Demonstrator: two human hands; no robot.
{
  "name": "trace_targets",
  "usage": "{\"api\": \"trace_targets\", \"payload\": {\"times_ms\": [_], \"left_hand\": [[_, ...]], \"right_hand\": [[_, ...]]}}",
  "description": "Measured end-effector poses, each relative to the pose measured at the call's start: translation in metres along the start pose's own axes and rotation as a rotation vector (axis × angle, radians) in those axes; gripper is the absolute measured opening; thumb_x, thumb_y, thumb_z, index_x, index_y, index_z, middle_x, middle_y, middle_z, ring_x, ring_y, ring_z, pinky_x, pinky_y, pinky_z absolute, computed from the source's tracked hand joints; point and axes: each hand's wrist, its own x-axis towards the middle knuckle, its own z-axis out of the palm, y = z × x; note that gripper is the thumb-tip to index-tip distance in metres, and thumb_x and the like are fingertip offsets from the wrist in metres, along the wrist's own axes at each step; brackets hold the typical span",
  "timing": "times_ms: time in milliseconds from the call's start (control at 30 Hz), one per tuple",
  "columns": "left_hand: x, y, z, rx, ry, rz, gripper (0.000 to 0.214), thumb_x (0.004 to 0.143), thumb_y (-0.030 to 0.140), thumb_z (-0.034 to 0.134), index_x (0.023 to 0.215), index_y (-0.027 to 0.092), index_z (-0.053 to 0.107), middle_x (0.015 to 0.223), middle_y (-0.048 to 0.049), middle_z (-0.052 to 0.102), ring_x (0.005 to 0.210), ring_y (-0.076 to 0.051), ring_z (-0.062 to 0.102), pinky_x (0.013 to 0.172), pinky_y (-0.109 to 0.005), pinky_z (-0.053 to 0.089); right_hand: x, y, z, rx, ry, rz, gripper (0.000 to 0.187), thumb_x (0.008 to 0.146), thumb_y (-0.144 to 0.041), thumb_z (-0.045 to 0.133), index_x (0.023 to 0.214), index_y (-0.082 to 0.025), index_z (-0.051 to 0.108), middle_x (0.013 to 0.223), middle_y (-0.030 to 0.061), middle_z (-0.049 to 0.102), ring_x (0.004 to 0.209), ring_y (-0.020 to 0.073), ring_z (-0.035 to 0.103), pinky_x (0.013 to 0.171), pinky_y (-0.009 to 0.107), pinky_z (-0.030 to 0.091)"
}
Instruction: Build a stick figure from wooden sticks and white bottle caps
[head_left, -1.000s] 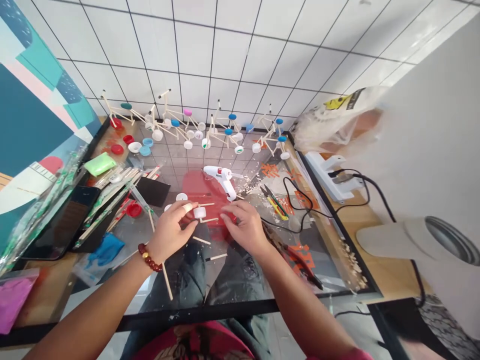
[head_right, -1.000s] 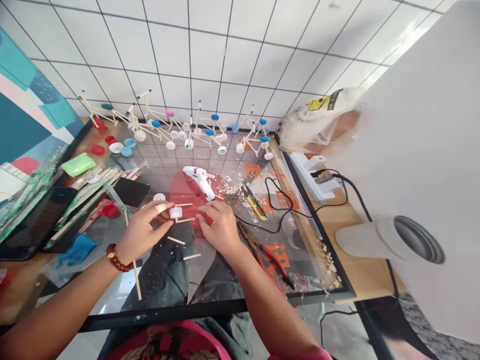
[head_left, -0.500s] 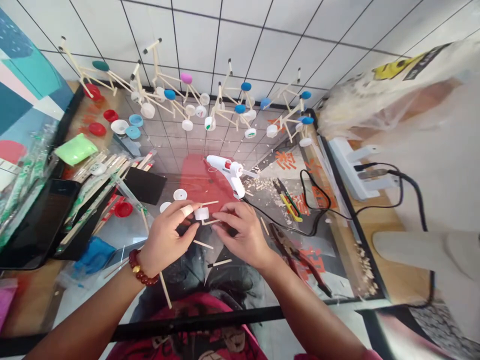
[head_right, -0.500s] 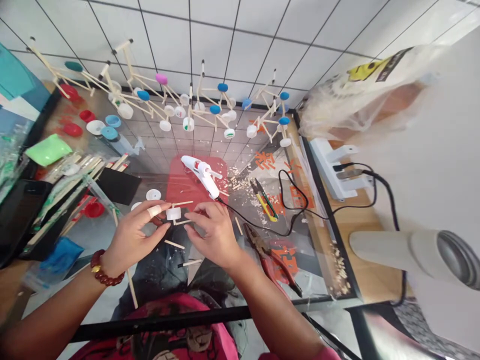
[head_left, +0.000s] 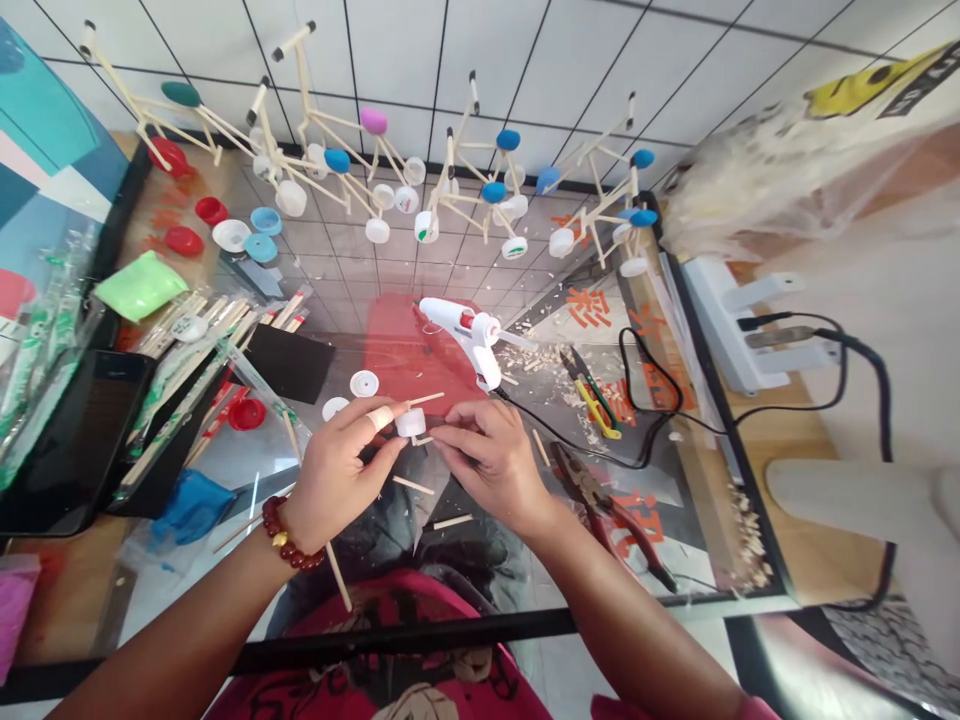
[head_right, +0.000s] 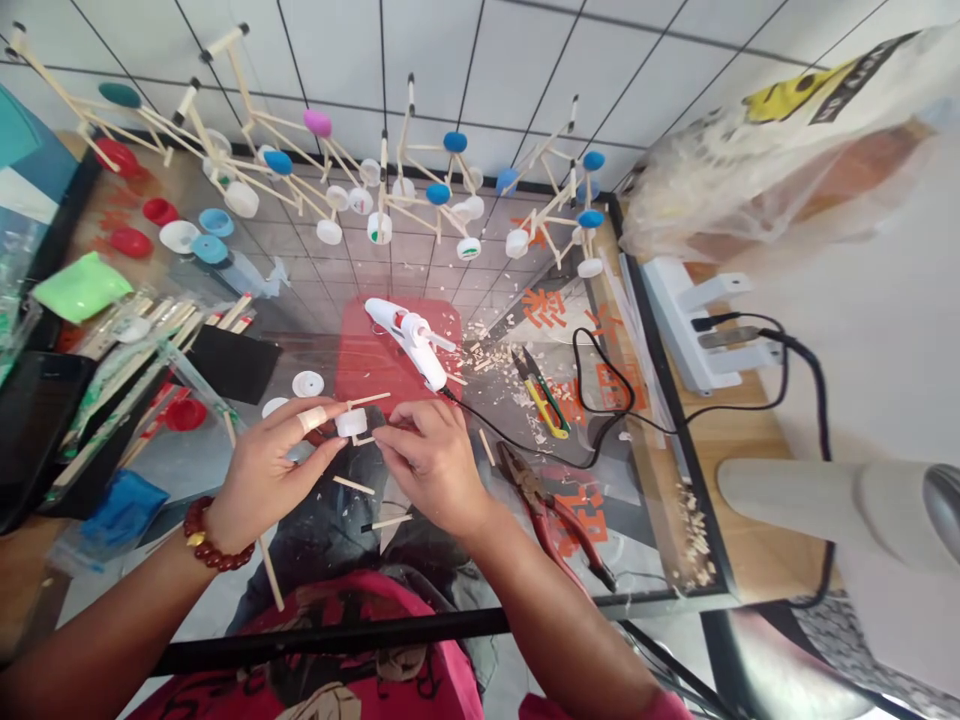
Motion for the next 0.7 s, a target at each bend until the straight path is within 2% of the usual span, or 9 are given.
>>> {"api": "trace_targets", "payload": {"times_ms": [167, 367, 700], "left_hand": [[0.0014, 0.0003, -0.0002, 0.015, -0.001, -0.012, 0.027, 0.091, 0.020, 0.061, 0.116, 0.025, 0.068, 0.115, -0.0065, 0.073, 0.103, -0.021, 0.070, 0.086, -0.033, 0.060], [0.0022, 0.0012, -0.0004, 0.009, 0.004, -0.011, 0.024, 0.091, 0.018, 0.061, 0.114, 0.022, 0.069, 0.113, -0.0062, 0.073, 0.091, -0.017, 0.071, 0.080, -0.027, 0.058], [0.0022, 0.0017, 0.0000, 0.069, -0.016, -0.044, 0.024, 0.092, 0.022, 0.060, 0.114, 0.022, 0.069, 0.116, -0.0073, 0.073, 0.101, -0.020, 0.070, 0.094, -0.033, 0.056]], "right_hand": [[-0.0006, -0.0007, 0.0005, 0.002, 0.012, 0.005, 0.016, 0.092, -0.019, 0.064, 0.099, -0.029, 0.074, 0.099, 0.0035, 0.069, 0.092, 0.0196, 0.061, 0.084, 0.039, 0.046], [0.0000, -0.0015, -0.0003, 0.003, 0.017, 0.003, 0.014, 0.092, -0.017, 0.063, 0.097, -0.026, 0.074, 0.096, 0.0040, 0.070, 0.088, 0.0188, 0.061, 0.082, 0.037, 0.046], [0.0003, -0.0009, 0.0014, -0.003, 0.013, 0.007, 0.016, 0.094, -0.020, 0.061, 0.096, -0.028, 0.074, 0.094, 0.0030, 0.069, 0.087, 0.0180, 0.061, 0.082, 0.037, 0.044]]}}
